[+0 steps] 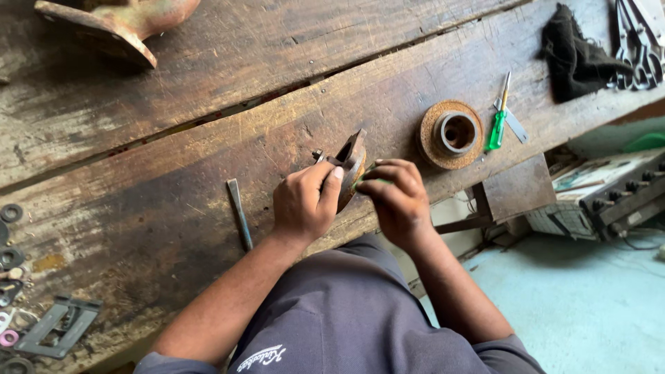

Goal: The person scrapes old gasket residue from the flange face of a pump housing using a screwdriver, holding the housing steady with the other hand. They then pick up a smaller flange cover, scrape its surface, and insert bolts through its holes.

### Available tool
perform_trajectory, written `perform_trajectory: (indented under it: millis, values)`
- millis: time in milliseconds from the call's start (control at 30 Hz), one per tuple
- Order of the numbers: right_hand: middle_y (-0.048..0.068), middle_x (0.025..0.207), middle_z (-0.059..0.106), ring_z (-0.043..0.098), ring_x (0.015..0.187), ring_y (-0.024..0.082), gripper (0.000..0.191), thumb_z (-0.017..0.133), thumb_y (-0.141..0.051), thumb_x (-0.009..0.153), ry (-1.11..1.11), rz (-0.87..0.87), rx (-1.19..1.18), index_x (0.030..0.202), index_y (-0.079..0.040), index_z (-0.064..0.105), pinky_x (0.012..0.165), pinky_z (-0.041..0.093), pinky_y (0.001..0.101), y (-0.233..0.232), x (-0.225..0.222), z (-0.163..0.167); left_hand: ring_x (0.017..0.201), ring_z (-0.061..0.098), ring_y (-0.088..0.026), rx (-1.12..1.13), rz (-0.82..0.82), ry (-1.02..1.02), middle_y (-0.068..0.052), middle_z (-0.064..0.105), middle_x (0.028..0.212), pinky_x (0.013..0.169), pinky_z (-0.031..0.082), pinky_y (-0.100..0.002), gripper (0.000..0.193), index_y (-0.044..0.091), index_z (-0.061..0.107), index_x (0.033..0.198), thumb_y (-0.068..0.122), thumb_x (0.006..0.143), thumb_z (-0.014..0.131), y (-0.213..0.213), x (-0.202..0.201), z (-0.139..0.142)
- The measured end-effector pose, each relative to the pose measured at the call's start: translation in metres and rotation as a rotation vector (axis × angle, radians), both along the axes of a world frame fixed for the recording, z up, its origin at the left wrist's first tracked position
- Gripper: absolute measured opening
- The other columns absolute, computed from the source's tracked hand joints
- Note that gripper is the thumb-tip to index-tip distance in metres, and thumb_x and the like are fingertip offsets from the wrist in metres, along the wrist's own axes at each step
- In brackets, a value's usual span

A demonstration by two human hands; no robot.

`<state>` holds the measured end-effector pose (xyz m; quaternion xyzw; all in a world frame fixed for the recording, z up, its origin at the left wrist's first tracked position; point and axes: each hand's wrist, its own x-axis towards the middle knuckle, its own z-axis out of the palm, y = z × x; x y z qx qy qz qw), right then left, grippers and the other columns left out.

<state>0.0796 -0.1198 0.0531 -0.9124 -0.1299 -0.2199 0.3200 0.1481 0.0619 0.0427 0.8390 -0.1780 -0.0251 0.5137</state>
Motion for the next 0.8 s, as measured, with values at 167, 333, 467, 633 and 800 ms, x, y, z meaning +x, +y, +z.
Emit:
perform_trajectory:
  millis: [167,333,467,633,800]
  values:
    - [0.01,0.112,0.067,0.063,0.115,0.036,0.031,0.071,0.0,0.077,-0.146,0.148,-0.161,0.105,-0.011,0.075,0.098,0.056,0.0481,0.003,0.008,-0.008,0.072,0.07,-0.039,0.012,0.074,-0.004,-0.017,0.07,0.078,0.06,0.05,-0.047,0.029,0.006,0.069,0.088,0.028,0.102,0.056,-0.006,-0.007,0.0]
    - [0.005,0.105,0.064,0.062,0.102,0.029,0.033,0.072,0.0,0.075,-0.125,0.22,-0.141,0.107,-0.007,0.077,0.087,0.051,0.0469,-0.014,0.029,-0.021,0.069,0.066,-0.041,0.002,0.172,-0.034,-0.019,0.065,0.074,0.058,0.048,-0.048,0.03,0.004,0.066,0.084,0.027,0.1,0.057,-0.012,-0.013,-0.003]
    - [0.005,0.113,0.065,0.06,0.11,0.03,0.03,0.07,-0.001,0.077,-0.233,0.301,-0.136,0.105,-0.012,0.076,0.092,0.05,0.047,-0.018,0.03,-0.021,0.07,0.068,-0.04,0.025,0.164,-0.012,-0.018,0.066,0.074,0.06,0.049,-0.047,0.031,0.004,0.067,0.084,0.028,0.101,0.057,-0.012,-0.013,-0.006]
    - [0.005,0.118,0.067,0.06,0.118,0.031,0.029,0.068,0.002,0.084,-0.105,0.141,-0.168,0.109,-0.012,0.076,0.1,0.051,0.0465,-0.014,0.021,-0.022,0.07,0.071,-0.036,-0.017,0.174,-0.041,-0.015,0.07,0.076,0.06,0.052,-0.045,0.028,0.007,0.073,0.091,0.028,0.1,0.058,-0.011,-0.012,-0.009]
    - [-0.002,0.099,0.071,0.065,0.093,0.019,0.01,0.073,-0.007,0.085,0.053,0.347,0.122,0.09,-0.016,0.073,0.077,0.049,0.0358,-0.01,0.024,-0.042,0.061,0.071,-0.031,-0.001,0.171,0.036,-0.012,0.07,0.069,0.055,0.052,-0.044,0.03,0.008,0.074,0.089,0.032,0.098,0.059,-0.012,-0.011,-0.013]
